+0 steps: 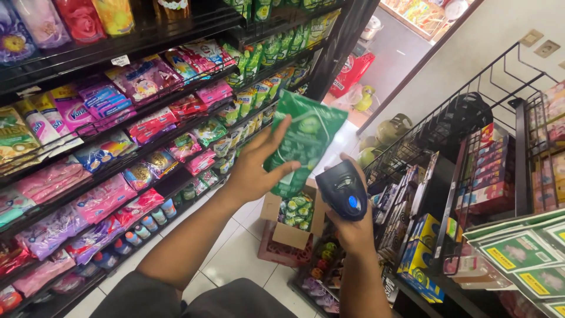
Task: Stock soap and detergent pouches on store shelves using a handheld scanner.
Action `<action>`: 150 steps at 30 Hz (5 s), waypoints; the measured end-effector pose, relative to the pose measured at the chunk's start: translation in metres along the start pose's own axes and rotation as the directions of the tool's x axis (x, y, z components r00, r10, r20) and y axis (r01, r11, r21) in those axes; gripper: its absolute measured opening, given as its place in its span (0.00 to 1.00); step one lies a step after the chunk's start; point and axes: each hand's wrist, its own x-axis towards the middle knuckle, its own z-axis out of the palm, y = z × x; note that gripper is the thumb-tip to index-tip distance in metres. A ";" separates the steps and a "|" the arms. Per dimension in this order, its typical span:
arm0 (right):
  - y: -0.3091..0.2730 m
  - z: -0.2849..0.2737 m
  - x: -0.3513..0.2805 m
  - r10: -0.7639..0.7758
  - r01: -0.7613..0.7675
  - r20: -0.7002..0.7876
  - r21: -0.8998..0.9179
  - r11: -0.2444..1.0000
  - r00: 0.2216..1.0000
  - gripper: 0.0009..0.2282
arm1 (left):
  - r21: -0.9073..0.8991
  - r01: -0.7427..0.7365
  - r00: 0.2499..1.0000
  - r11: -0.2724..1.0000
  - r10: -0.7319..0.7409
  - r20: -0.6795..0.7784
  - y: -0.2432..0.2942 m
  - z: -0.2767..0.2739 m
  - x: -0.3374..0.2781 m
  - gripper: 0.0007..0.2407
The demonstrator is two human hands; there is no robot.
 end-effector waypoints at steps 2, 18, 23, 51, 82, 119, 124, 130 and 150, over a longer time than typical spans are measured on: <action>0.018 -0.017 -0.011 -0.004 0.003 -0.007 -0.127 0.992 1.000 0.28 | -0.017 -0.009 0.999 1.000 0.009 -0.038 0.006 -0.004 0.008 0.34; -0.058 -0.015 0.015 0.020 0.253 0.321 -0.780 0.572 0.947 0.14 | -0.009 0.051 0.990 0.999 -0.049 0.133 0.010 -0.012 0.018 0.30; -0.060 -0.017 0.010 0.064 0.173 0.272 -0.758 0.629 0.960 0.16 | 0.018 0.026 0.993 0.999 -0.028 0.115 0.003 -0.008 0.014 0.30; 0.080 -0.004 -0.029 0.381 -0.514 -0.369 -0.396 0.761 0.848 0.18 | -0.788 0.546 0.709 -0.284 -0.345 0.615 -0.049 0.160 -0.126 0.25; 0.165 0.032 0.197 0.398 -0.247 0.159 -0.565 0.787 0.904 0.18 | -0.518 0.841 0.541 0.155 -0.269 0.797 -0.281 0.070 -0.001 0.27; 0.458 -0.087 0.739 -0.011 0.067 -0.158 0.357 0.932 0.987 0.06 | 0.479 -0.284 0.954 0.831 0.297 0.049 -0.479 0.069 0.306 0.15; 0.522 -0.084 0.793 0.048 0.005 -0.087 0.521 0.853 0.995 0.13 | 0.416 -0.273 0.955 0.867 0.190 0.230 -0.456 0.064 0.320 0.22; 0.535 -0.089 0.823 0.121 -0.112 -0.046 0.165 0.980 0.992 0.13 | 0.520 0.083 0.753 0.850 -0.395 0.526 -0.448 0.070 0.320 0.23; 0.555 -0.101 0.841 0.385 -0.385 0.001 -0.020 0.923 0.923 0.27 | 0.373 0.028 0.852 0.927 -0.217 0.476 -0.475 0.085 0.295 0.22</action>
